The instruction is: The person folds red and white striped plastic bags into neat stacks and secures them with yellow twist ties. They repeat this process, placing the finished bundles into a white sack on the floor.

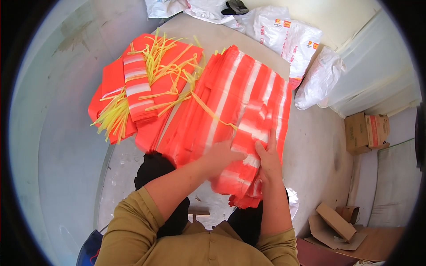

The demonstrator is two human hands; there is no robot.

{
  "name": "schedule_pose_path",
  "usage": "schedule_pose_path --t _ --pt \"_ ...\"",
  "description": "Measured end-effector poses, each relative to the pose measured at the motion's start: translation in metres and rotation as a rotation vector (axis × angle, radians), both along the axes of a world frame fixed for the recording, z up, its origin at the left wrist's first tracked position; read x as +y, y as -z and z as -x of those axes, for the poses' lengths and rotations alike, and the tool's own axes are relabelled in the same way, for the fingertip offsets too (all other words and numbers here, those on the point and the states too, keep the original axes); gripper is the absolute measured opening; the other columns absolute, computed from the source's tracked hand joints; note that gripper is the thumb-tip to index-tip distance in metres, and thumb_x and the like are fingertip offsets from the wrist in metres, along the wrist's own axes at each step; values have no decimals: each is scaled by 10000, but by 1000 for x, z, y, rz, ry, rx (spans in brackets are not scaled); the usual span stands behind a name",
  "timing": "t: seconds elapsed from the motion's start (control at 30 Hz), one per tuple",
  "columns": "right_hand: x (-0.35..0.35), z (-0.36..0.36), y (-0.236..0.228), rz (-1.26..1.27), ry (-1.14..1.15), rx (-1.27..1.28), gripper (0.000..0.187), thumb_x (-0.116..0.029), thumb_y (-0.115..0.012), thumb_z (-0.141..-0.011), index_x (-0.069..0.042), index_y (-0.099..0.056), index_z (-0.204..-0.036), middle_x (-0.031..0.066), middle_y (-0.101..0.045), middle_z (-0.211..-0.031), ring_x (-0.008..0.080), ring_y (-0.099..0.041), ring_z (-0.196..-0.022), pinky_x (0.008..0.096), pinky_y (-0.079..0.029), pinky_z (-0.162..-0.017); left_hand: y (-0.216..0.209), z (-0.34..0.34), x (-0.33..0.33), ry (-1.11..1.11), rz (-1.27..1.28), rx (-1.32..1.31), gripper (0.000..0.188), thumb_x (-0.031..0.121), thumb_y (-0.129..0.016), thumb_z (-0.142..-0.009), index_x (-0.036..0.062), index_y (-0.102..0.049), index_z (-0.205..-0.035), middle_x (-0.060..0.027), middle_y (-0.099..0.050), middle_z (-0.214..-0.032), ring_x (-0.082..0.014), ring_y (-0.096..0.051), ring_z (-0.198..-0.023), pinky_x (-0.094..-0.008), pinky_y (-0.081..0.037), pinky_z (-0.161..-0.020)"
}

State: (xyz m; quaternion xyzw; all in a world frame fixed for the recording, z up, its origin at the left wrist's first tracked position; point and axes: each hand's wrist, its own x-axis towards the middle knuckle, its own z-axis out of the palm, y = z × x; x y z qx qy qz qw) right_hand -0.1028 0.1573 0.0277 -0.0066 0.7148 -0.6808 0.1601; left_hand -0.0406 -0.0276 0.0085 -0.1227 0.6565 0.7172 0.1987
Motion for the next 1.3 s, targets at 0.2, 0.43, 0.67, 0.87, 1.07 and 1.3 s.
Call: schedule_pose_path --t 0.2,0.43,0.67,0.87,1.07,1.3 --pt "20 -4 -19 -245 -63 -122 690 -278 -528 -1112 -96 -198 -1690 73 -648 -1297 157 -642 -1071 299 -528 -929 21 8 5 -124 -396 20 718 -1 -719 -899 -11 -419 -1552 -153 -601 -1422 -234 -660 -1194 -382 -564 -999" --pt "79 8 -19 -503 -200 77 327 -176 -614 -1059 3 -674 -1326 13 -709 -1003 80 -609 -850 249 -499 -768 6 9 7 -118 -144 49 854 73 -746 -887 -23 -302 -1610 -192 -564 -1477 -259 -610 -1281 -378 -528 -1044" --pt "132 -1 -32 -582 -75 53 168 -128 -646 -999 20 -708 -949 16 -687 -832 77 -583 -740 260 -469 -685 -8 7 14 -81 378 123 909 317 -785 -849 -8 -349 -1578 -270 -610 -1440 -389 -613 -1325 -423 -500 -1084" --pt "136 -5 -46 -218 -98 83 176 -106 -620 -987 -22 -672 -841 86 -738 -1022 170 -656 -975 329 -503 -900 -8 10 10 -57 247 116 803 271 -775 -848 -23 -441 -1515 -254 -652 -1371 -356 -648 -1273 -419 -523 -1044" --pt "88 10 -52 62 -453 214 286 -287 -656 -1033 -16 -741 -991 153 -699 -1299 319 -587 -1308 476 -402 -1141 5 12 10 -77 230 115 772 258 -775 -853 -36 -459 -1493 -237 -668 -1337 -340 -668 -1229 -415 -532 -1020" --pt "25 20 -33 233 -501 224 662 -504 -386 -1124 71 -659 -1305 165 -682 -1320 296 -623 -1235 448 -407 -1137 0 11 11 -86 132 15 713 163 -749 -892 -19 -435 -1506 -129 -665 -1208 -194 -651 -1101 -348 -541 -936"
